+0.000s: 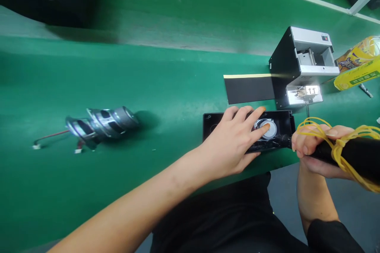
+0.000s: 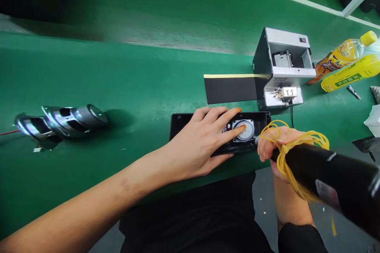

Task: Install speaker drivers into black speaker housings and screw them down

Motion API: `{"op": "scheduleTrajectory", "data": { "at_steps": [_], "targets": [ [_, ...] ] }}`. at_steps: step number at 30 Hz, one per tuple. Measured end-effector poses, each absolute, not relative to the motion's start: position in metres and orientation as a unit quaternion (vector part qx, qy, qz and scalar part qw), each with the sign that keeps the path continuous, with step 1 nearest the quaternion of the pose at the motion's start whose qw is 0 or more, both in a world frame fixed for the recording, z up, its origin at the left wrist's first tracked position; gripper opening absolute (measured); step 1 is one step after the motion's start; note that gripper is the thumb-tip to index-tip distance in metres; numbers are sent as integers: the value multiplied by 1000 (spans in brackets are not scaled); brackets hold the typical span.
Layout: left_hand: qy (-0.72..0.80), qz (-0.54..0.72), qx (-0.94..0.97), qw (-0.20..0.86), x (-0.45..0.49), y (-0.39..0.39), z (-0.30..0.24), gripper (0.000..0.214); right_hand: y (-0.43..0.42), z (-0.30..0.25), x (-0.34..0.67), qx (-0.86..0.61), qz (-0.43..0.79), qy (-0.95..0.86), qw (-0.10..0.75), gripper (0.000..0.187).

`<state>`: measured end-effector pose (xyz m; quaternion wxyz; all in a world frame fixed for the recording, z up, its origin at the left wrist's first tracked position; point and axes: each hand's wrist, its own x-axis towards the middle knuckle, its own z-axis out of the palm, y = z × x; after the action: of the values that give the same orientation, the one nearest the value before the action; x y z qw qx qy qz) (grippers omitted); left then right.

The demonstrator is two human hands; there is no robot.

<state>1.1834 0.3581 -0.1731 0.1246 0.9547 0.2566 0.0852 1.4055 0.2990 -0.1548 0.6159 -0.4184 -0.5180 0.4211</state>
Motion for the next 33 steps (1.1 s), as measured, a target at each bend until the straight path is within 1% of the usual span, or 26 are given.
{"op": "scheduleTrajectory", "data": {
  "at_steps": [1,2,4,5,6,7,8,10,11,13,15,17,20,21,22,24,25,30,33],
  "targets": [
    [257,80,955,125,1184,358,-172,59,299,-153,1411,-410,436,-545,587,43],
    [257,77,955,125,1184,358,-172,59,300,-151,1416,-389,443,-583,558,34],
    [257,77,955,122,1184,358,-171,61,303,-149,1422,-326,438,-655,523,7],
    [257,79,956,121,1184,357,-171,61,304,-150,1423,-302,428,-676,519,9],
    [257,80,955,122,1184,357,-170,61,305,-151,1421,-288,409,-679,537,21],
    [258,81,955,123,1184,357,-170,62,305,-154,1418,-286,389,-668,566,27],
    [258,81,954,126,1184,357,-170,62,305,-156,1413,-296,373,-650,593,24],
    [258,86,953,133,1184,357,-171,61,303,-161,1400,-333,345,-595,645,6],
    [258,92,952,136,1184,357,-172,61,302,-162,1394,-347,337,-568,666,4],
    [260,105,949,143,1183,357,-173,61,300,-159,1387,-359,330,-527,696,22],
    [263,117,946,146,1182,357,-176,60,300,-149,1391,-354,296,-512,725,37],
    [264,125,945,146,1181,357,-179,60,303,-133,1405,-364,231,-516,740,41],
    [264,147,944,136,1181,358,-182,58,323,-105,1434,-385,108,-512,760,36],
    [263,152,944,132,1181,358,-183,58,333,-98,1442,-381,88,-509,767,39],
    [263,157,943,128,1181,358,-184,56,344,-92,1449,-369,74,-505,777,47],
    [262,166,943,122,1180,358,-186,53,366,-87,1455,-365,74,-494,786,63],
    [263,170,942,121,1180,359,-187,51,375,-87,1456,-376,78,-486,785,67],
    [265,183,939,123,1179,360,-192,48,391,-104,1446,-423,93,-495,753,72],
    [261,186,939,127,1179,361,-193,46,386,-113,1444,-409,111,-501,755,67]
  ]
}}
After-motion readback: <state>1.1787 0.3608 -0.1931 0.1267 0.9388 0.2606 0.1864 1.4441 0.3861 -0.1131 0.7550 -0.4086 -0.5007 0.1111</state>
